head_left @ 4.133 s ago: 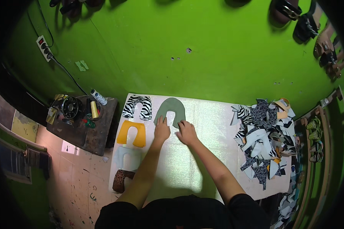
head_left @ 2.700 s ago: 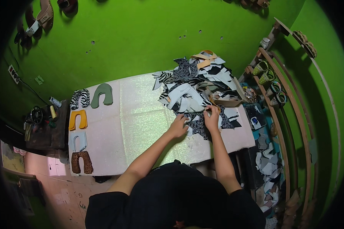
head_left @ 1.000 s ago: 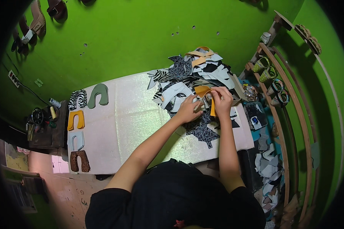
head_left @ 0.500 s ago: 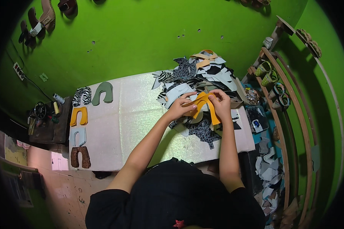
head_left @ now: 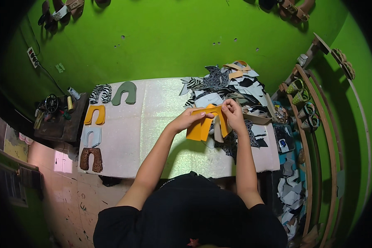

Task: The person is sorting and organizing various cut shoe upper materials on a workbench.

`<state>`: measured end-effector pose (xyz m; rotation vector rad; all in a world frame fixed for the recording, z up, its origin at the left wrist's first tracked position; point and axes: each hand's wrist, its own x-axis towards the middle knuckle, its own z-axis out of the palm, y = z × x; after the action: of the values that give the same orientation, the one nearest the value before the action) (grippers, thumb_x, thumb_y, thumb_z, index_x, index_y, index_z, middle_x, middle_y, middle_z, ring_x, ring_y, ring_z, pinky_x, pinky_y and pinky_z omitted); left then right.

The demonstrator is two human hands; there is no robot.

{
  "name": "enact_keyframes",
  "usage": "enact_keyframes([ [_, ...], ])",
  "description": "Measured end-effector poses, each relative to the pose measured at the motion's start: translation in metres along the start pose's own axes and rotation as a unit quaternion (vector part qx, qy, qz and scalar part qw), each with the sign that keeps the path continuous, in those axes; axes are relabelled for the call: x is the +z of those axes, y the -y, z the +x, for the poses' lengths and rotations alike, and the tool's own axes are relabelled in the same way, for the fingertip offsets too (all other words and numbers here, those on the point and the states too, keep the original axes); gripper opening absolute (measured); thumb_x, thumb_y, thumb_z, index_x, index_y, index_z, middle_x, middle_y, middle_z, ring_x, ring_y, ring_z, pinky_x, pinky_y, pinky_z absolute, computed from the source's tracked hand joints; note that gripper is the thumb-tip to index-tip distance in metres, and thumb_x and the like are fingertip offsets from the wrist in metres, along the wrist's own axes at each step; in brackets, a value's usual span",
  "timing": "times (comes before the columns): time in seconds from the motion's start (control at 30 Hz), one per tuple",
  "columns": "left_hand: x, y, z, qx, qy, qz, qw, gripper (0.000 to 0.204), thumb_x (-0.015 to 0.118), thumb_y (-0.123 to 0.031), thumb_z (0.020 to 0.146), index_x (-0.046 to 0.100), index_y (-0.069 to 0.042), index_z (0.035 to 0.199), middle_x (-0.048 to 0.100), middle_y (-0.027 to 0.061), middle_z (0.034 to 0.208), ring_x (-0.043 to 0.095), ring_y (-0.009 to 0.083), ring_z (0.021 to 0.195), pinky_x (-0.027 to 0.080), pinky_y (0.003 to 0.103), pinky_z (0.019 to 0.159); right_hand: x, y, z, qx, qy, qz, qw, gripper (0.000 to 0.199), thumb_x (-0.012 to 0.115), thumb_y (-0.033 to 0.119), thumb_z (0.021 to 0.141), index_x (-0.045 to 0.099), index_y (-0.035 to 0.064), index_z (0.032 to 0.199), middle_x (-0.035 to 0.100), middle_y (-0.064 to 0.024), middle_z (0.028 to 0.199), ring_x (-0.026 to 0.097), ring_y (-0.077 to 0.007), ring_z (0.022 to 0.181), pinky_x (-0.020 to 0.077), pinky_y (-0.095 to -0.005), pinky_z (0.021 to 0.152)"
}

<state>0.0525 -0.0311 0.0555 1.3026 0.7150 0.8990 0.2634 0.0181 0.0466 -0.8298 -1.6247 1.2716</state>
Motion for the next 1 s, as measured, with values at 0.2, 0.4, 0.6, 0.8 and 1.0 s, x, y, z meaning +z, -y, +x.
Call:
enact_keyframes([
  [0.2,-0.033,-0.001,-0.035,0.036,-0.113,0.060,0.991,0.026,0.058,-0.019,0.083,0.061,0.001,0.100,0.054,0.0037,0.105,0.053,0.0103,0.087,0.042,0.025,0.079,0.045,-0.011,0.003,0.055,-0.003,0.056,0.997,0.014,0.042,0.013,0.091,0.047,0.0019,0.084,0.057,-0.0109,0.102,0.053,-0.0102,0.082,0.0426,-0.0231,0.075],
  [0.4,-0.054,-0.006,-0.070,-0.019,-0.188,-0.008,0.982,0.022,0.062,-0.010,0.079,0.058,0.000,0.099,0.057,0.0042,0.097,0.056,0.0100,0.084,0.047,0.023,0.073,0.109,-0.062,0.003,0.164,-0.033,0.220,0.961,0.024,0.033,0.018,0.093,0.046,0.0013,0.104,0.057,-0.0121,0.102,0.057,-0.0161,0.087,0.0456,-0.0263,0.078],
  [0.6,-0.080,0.000,-0.109,0.007,-0.261,-0.017,0.965,0.055,0.067,-0.009,0.075,0.028,-0.003,0.113,0.059,0.0152,0.093,0.060,0.0181,0.079,0.050,0.027,0.066,0.173,-0.030,0.000,0.265,0.027,0.336,0.903,0.038,0.028,0.026,0.094,0.039,-0.0047,0.114,0.055,-0.0196,0.105,0.056,-0.0271,0.097,0.0470,-0.0357,0.081],
  [0.8,-0.120,0.008,-0.151,-0.067,-0.269,-0.030,0.960,0.040,0.065,-0.010,0.078,0.041,0.003,0.107,0.060,0.0141,0.091,0.062,0.0187,0.074,0.051,0.028,0.065,0.211,-0.049,0.004,0.296,0.090,0.300,0.902,0.041,0.027,0.030,0.094,0.039,-0.0014,0.118,0.054,-0.0197,0.106,0.055,-0.0294,0.099,0.0474,-0.0348,0.081],
  [1.0,-0.140,0.002,-0.194,-0.056,-0.224,-0.178,0.956,0.025,0.049,-0.009,0.084,0.044,0.002,0.106,0.060,0.0153,0.091,0.064,0.0206,0.076,0.053,0.029,0.065,0.262,-0.030,0.006,0.333,0.127,0.266,0.896,0.043,0.025,0.034,0.095,0.044,0.0011,0.115,0.053,-0.0157,0.107,0.055,-0.0247,0.093,0.0457,-0.0318,0.075],
])
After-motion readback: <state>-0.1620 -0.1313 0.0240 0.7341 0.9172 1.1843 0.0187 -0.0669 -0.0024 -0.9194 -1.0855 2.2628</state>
